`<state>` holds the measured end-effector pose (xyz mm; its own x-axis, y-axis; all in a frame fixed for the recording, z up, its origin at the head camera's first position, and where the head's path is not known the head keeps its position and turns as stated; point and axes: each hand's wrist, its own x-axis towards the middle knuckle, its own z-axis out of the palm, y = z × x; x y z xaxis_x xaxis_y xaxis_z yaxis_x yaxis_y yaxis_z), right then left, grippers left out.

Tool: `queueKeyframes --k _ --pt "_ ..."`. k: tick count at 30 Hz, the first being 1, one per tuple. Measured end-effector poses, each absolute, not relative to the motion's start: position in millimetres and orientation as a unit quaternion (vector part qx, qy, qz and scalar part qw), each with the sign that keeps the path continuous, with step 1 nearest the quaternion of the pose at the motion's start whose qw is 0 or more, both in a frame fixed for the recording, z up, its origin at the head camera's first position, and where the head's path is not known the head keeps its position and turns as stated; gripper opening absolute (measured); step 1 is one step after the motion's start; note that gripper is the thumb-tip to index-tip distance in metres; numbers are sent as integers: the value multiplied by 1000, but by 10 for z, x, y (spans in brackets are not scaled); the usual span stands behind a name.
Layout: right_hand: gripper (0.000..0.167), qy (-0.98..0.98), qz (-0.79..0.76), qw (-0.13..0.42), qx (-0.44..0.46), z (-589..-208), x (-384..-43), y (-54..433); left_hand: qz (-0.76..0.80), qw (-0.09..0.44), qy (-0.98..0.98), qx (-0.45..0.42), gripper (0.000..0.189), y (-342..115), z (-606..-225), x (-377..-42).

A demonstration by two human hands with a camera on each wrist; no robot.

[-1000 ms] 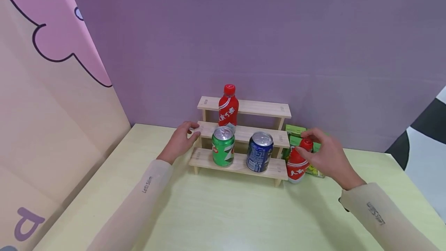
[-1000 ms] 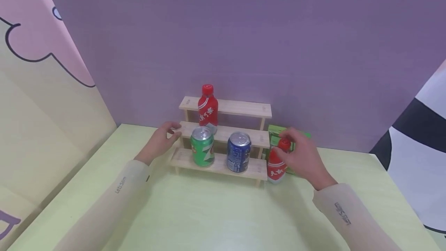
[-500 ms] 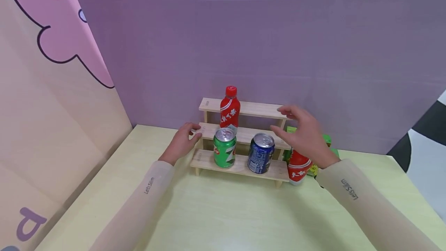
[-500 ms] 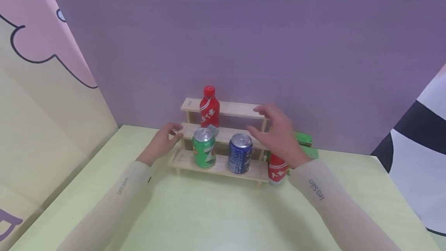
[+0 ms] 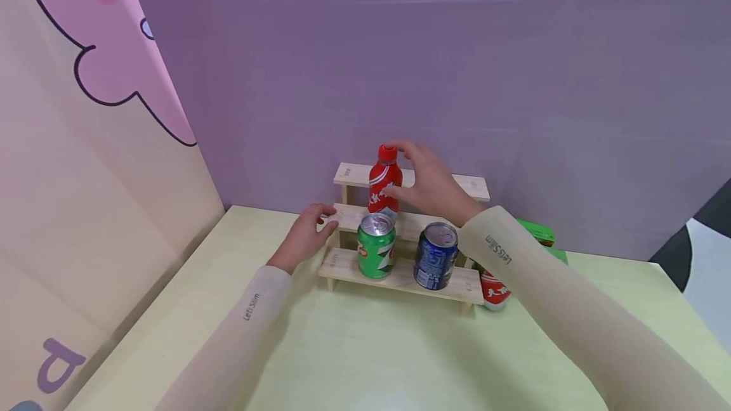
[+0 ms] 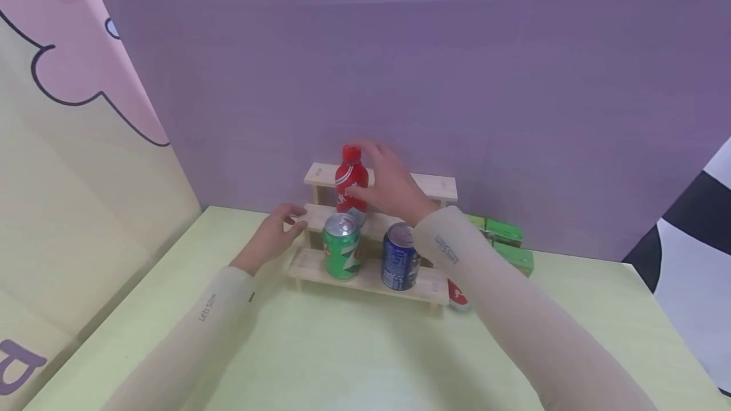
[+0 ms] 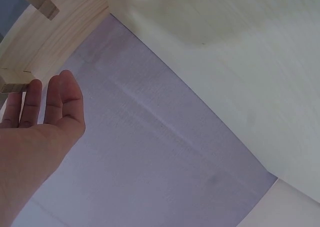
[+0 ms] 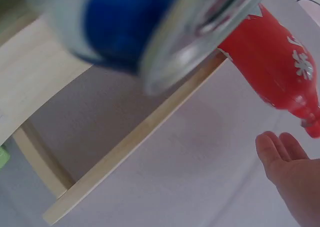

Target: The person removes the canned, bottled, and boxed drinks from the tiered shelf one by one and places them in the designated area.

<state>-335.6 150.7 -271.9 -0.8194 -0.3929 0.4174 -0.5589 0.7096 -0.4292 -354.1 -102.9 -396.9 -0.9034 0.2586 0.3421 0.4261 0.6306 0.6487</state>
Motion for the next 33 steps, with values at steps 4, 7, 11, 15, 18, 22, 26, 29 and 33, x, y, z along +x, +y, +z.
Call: queueKeyframes --k 4,7,11,15,18,22,26,29,33 --pt "78 -910 302 128 254 -2732 -3405 1460 -387 107 -896 -189 28 -995 -3950 -3525" --pt "80 -908 315 129 245 -2754 -3389 1450 -387 105 -896 -191 28 -966 -3943 -3525" --pt "77 -907 318 148 232 -2766 -3328 1459 -384 97 -898 -190 29 -941 -3945 -3525" --pt "75 -906 326 163 216 -2729 -3249 1546 -384 95 -898 -192 30 -930 -3939 -3524" --pt "75 -899 334 189 211 -2669 -3195 1667 -381 98 -899 -193 30 -936 -3943 -3537" --pt "74 -883 346 233 216 -2570 -3116 1858 -377 98 -901 -192 30 -953 -3950 -3568" --pt "73 -872 345 271 217 -2481 -3008 2088 -382 99 -899 -193 30 -964 -3937 -3562" --pt "73 -871 334 295 209 -2434 -2904 2291 -383 95 -899 -191 30 -973 -3929 -3550" --pt "74 -872 307 331 191 -2398 -2737 2577 -380 93 -900 -192 31 -999 -3930 -3556"
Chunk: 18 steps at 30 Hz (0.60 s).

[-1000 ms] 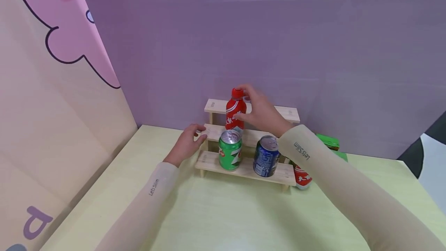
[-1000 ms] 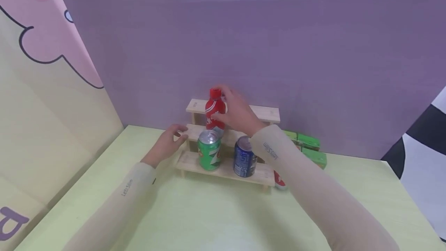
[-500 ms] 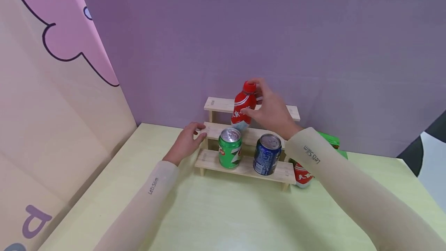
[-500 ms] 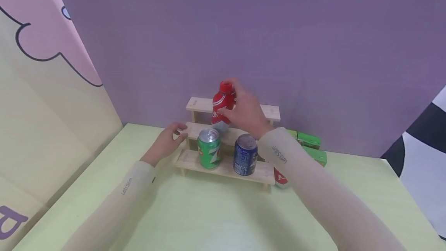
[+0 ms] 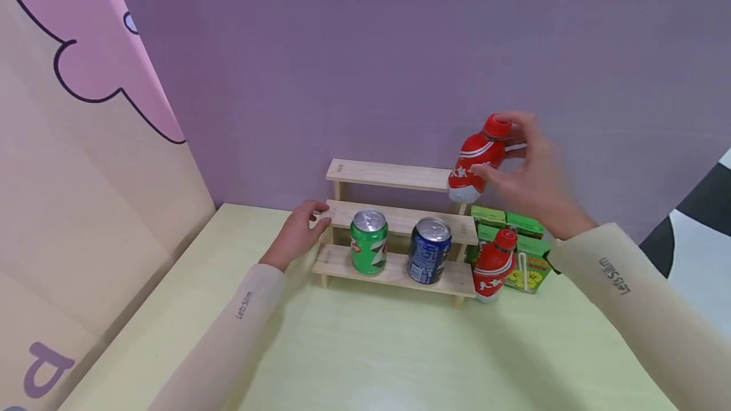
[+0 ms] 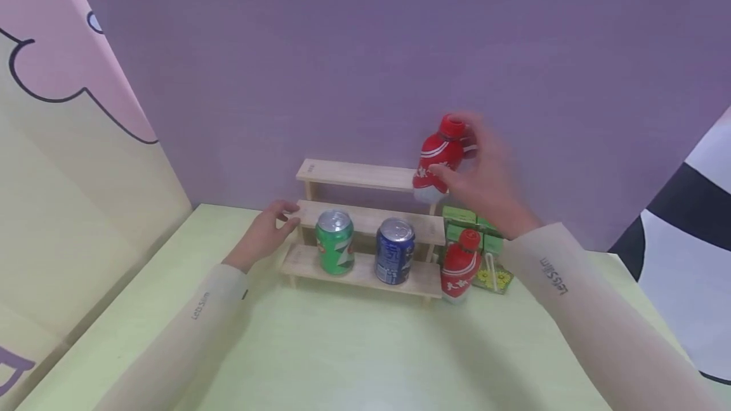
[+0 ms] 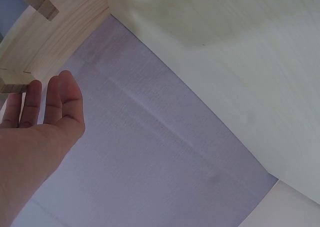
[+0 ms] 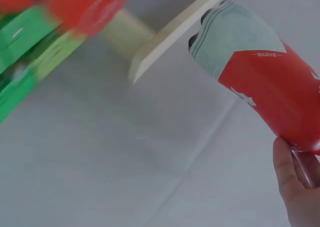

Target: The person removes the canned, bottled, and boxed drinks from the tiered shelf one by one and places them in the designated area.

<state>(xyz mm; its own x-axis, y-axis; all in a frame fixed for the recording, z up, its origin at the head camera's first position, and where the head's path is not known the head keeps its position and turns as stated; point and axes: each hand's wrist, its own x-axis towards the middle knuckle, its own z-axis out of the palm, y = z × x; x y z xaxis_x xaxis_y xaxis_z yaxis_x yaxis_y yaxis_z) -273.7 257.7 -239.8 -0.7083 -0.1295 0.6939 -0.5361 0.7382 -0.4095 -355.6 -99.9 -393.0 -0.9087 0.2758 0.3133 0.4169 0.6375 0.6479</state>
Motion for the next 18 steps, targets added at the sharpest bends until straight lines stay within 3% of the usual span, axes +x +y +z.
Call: queueKeyframes --k 6,13,18 --pt "81 -873 265 364 188 -2389 -2471 2927 -383 95 -899 -191 30 -1057 -3931 -3585" --pt "88 -894 239 348 152 -2496 -2131 3261 -381 89 -901 -189 30 -1104 -3946 -3591" --pt "92 -907 215 331 144 -2796 -1973 3417 -383 88 -901 -184 30 -1110 -3937 -3584"
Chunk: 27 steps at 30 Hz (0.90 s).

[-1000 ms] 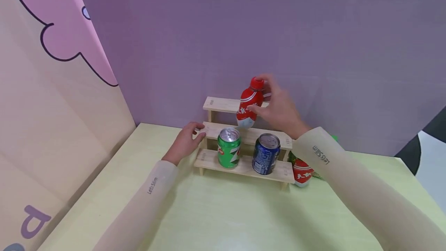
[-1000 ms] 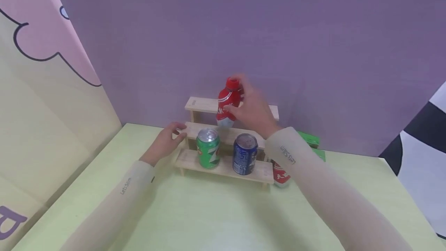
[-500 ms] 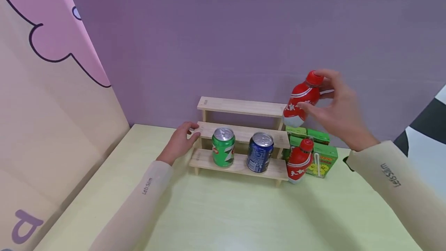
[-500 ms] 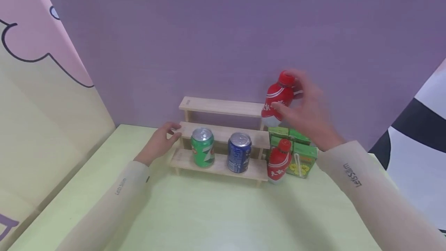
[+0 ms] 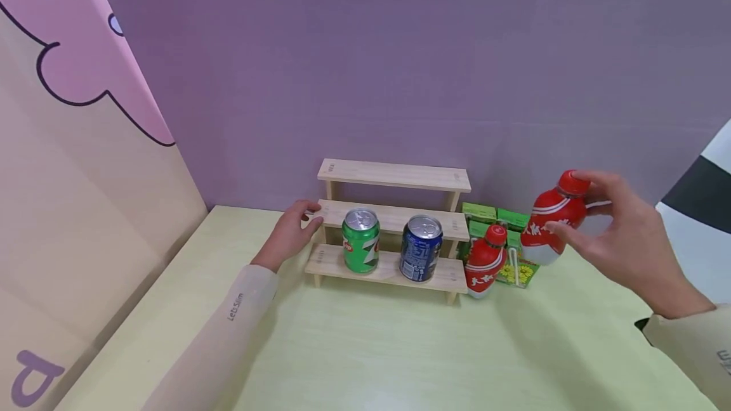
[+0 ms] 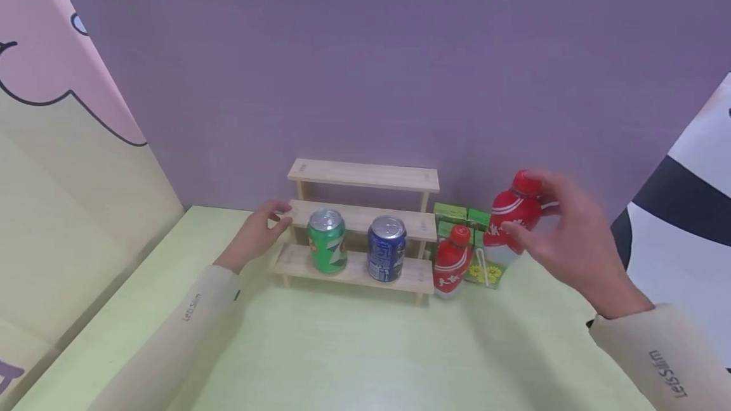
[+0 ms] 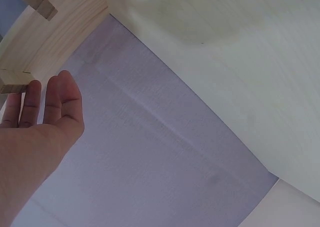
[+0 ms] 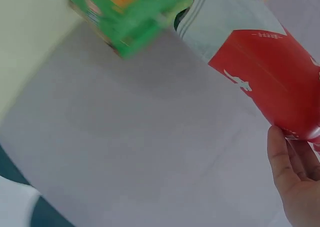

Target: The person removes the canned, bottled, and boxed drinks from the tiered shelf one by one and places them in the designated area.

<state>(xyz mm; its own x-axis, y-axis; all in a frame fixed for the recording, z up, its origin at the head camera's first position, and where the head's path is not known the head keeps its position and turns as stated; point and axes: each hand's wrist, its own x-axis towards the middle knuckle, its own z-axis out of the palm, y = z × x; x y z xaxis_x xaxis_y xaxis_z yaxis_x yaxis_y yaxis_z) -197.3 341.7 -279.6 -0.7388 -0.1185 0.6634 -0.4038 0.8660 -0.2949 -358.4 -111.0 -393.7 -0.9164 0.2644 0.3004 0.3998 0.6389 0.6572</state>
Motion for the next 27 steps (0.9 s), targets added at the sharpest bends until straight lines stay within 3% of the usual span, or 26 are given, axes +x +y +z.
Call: queueKeyframes --k 6,14,22,27 --pt "91 -921 241 284 117 -3321 -1897 3503 -384 84 -901 -183 30 -1101 -3932 -3569" --pt "88 -910 269 290 126 -3822 -2004 3510 -376 75 -908 -170 32 -1111 -3941 -3575" --pt "87 -909 277 288 121 -3932 -2055 3475 -379 73 -907 -171 31 -1098 -3951 -3577" --pt "87 -921 272 253 115 -3900 -2090 3466 -381 74 -906 -169 32 -1111 -3950 -3580"
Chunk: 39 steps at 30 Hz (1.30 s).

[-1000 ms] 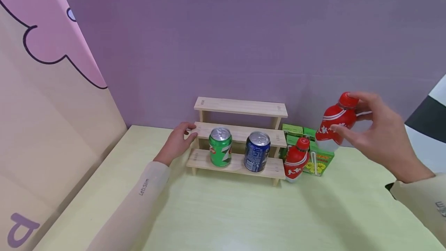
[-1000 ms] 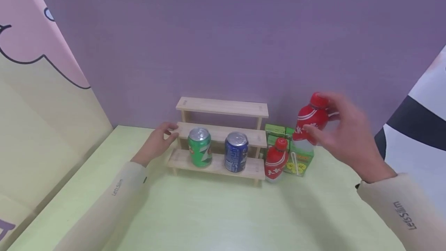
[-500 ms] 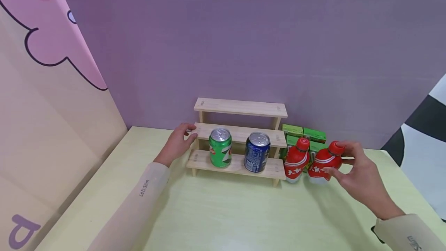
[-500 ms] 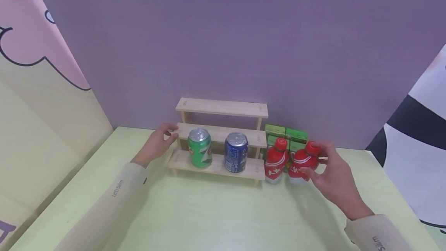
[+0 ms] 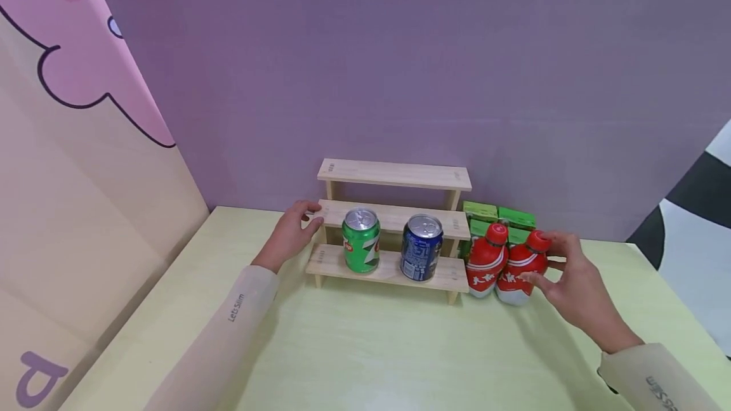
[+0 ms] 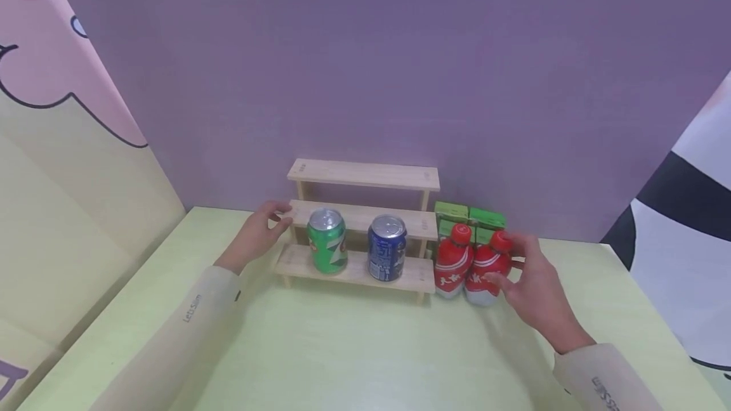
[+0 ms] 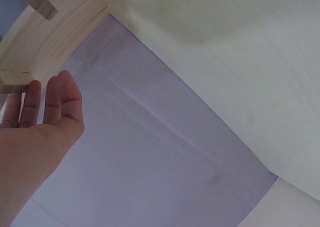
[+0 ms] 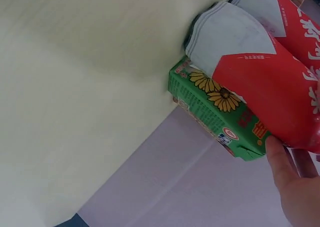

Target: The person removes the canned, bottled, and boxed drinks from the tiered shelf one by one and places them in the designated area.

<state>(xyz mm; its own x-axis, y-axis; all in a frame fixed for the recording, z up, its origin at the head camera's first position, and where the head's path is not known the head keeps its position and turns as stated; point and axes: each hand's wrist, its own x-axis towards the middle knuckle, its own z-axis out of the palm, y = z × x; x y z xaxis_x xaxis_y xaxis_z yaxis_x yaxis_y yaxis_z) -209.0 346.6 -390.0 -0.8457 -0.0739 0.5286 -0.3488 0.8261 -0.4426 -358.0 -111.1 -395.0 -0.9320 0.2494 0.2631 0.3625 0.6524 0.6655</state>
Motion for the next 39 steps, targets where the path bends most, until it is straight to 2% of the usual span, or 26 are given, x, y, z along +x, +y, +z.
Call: queueKeyframes --k 4,8,13,19,21,28,39 --pt "84 -927 266 244 106 -3840 -2082 3449 -385 79 -903 -174 31 -1109 -3931 -3563" --pt "81 -921 267 263 102 -3728 -2030 3385 -385 78 -904 -171 31 -1104 -3917 -3555" --pt "86 -914 262 292 104 -3577 -1988 3244 -381 80 -905 -170 32 -1106 -3922 -3555" --pt "83 -895 256 324 168 -3534 -2043 2889 -382 79 -904 -174 31 -1100 -3903 -3547" --pt "79 -892 263 317 186 -3555 -2081 2720 -382 77 -905 -173 31 -1098 -3899 -3540" --pt "66 -889 332 238 207 -3685 -2323 2224 -381 75 -906 -169 31 -1079 -3873 -3501" --pt "53 -877 356 251 201 -3826 -2509 2041 -378 83 -906 -172 31 -1100 -3948 -3568"
